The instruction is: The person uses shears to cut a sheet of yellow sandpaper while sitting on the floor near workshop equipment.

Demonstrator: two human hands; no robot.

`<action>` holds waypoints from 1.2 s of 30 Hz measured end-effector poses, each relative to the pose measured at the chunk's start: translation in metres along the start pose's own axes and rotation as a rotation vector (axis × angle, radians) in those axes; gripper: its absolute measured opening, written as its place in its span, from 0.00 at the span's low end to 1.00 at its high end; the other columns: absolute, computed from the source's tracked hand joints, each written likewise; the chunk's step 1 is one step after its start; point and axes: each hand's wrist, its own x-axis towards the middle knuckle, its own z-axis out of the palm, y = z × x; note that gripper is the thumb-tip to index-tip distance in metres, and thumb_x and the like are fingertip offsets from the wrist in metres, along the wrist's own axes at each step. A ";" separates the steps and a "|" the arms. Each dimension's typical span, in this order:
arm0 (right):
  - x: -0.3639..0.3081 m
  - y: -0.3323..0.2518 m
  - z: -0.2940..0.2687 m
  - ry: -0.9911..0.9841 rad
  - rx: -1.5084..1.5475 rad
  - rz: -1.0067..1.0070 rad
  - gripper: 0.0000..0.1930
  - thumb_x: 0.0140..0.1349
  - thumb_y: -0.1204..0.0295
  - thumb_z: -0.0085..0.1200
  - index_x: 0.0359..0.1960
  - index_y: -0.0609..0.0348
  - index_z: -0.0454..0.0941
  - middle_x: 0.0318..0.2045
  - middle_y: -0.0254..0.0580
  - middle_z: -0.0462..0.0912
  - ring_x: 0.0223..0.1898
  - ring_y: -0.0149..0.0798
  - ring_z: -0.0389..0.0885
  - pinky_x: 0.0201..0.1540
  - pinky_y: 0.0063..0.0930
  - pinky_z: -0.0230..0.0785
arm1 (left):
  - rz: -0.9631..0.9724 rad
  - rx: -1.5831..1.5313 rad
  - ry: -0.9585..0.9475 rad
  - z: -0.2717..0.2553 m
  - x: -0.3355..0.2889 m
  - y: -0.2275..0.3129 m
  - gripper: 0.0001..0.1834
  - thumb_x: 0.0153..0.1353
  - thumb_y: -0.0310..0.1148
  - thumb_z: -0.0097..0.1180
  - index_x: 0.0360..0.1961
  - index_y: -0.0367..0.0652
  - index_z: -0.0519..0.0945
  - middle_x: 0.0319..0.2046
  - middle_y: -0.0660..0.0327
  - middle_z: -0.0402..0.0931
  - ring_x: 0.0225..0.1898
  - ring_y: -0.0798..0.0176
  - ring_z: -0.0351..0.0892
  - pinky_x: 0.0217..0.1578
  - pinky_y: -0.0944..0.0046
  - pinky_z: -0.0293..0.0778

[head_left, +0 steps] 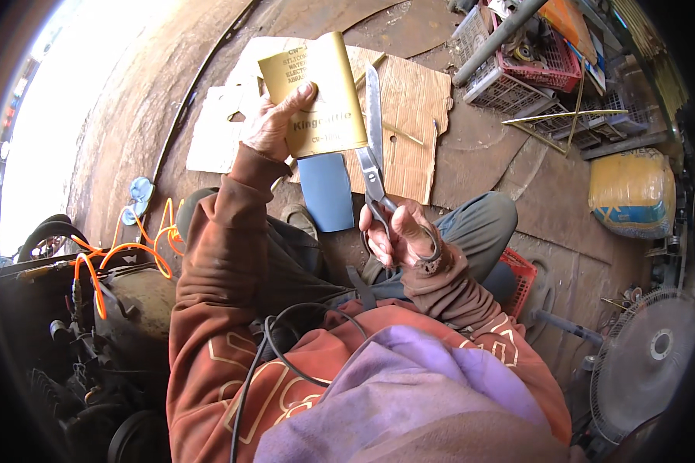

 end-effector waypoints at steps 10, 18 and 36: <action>-0.004 -0.001 0.021 0.186 -0.183 0.003 0.13 0.62 0.66 0.54 0.30 0.68 0.74 0.10 0.31 0.69 0.08 0.24 0.66 0.11 0.16 0.60 | 0.018 0.010 0.033 0.000 0.000 -0.007 0.18 0.54 0.30 0.63 0.46 0.40 0.74 0.37 0.62 0.77 0.36 0.67 0.77 0.40 0.68 0.74; 0.002 -0.001 0.006 0.008 0.122 -0.045 0.24 0.61 0.53 0.53 0.38 0.68 0.69 0.16 0.33 0.68 0.15 0.25 0.66 0.18 0.17 0.60 | -0.026 0.119 -0.047 0.019 -0.012 0.002 0.19 0.55 0.33 0.62 0.47 0.38 0.74 0.37 0.61 0.78 0.37 0.67 0.78 0.38 0.67 0.76; 0.005 0.008 0.018 0.202 0.033 -0.112 0.17 0.62 0.63 0.53 0.29 0.68 0.72 0.09 0.31 0.67 0.07 0.25 0.65 0.10 0.17 0.56 | -0.073 0.042 -0.043 0.011 -0.006 -0.013 0.19 0.56 0.32 0.61 0.48 0.39 0.73 0.38 0.61 0.77 0.37 0.67 0.77 0.37 0.66 0.76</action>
